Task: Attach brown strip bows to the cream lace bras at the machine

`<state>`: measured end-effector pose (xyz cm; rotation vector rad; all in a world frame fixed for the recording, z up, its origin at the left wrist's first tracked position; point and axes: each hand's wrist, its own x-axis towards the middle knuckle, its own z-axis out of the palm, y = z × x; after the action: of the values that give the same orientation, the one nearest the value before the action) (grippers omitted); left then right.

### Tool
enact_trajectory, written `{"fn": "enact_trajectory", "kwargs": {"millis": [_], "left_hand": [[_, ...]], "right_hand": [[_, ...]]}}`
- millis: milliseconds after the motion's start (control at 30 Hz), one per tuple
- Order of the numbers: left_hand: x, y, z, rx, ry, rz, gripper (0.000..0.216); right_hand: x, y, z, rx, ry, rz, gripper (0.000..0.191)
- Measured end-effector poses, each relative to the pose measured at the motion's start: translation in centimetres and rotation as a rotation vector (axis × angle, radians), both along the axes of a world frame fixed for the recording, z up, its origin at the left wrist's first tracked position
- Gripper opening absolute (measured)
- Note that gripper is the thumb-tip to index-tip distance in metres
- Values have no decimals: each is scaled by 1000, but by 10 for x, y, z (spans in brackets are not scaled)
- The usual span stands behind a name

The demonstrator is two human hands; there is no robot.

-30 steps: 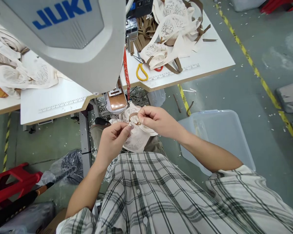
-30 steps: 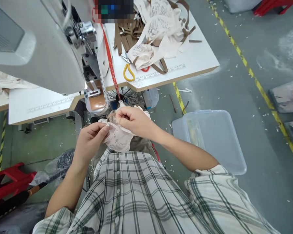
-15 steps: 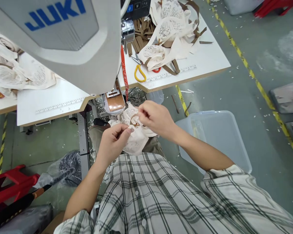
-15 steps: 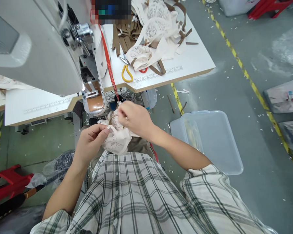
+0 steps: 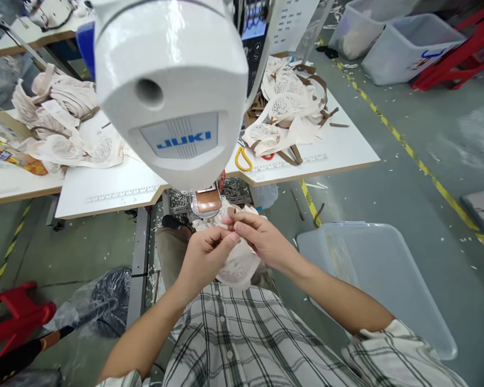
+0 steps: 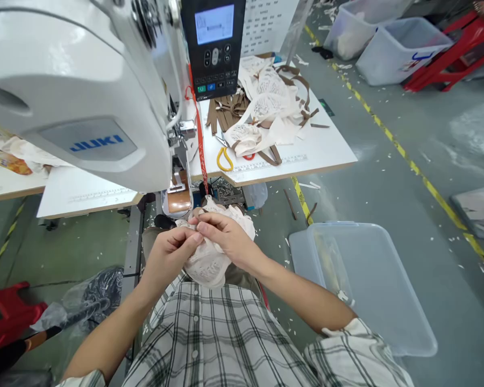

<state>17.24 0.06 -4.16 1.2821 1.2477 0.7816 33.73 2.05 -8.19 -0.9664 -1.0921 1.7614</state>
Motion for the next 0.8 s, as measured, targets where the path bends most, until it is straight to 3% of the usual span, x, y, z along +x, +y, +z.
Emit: {"fn": "enact_trajectory", "kwargs": {"millis": [100,233,433,633,800], "left_hand": [[-9,7,7,55,120,0,36],[-30,15,10,186,326,75,23],[-45,28,-5,465,543,101,25],[-53,39,-8,583,707,70,30],[-25,28,-13,963,1035,225,29]], "right_hand": [[-12,14,13,-228,157,-160,32],[-21,39,17,-267,201,-279,33],[-26,83,0,88,-69,-237,23],[-25,106,9,354,-345,-161,14],[-23,122,10,508,-521,-119,14]]}}
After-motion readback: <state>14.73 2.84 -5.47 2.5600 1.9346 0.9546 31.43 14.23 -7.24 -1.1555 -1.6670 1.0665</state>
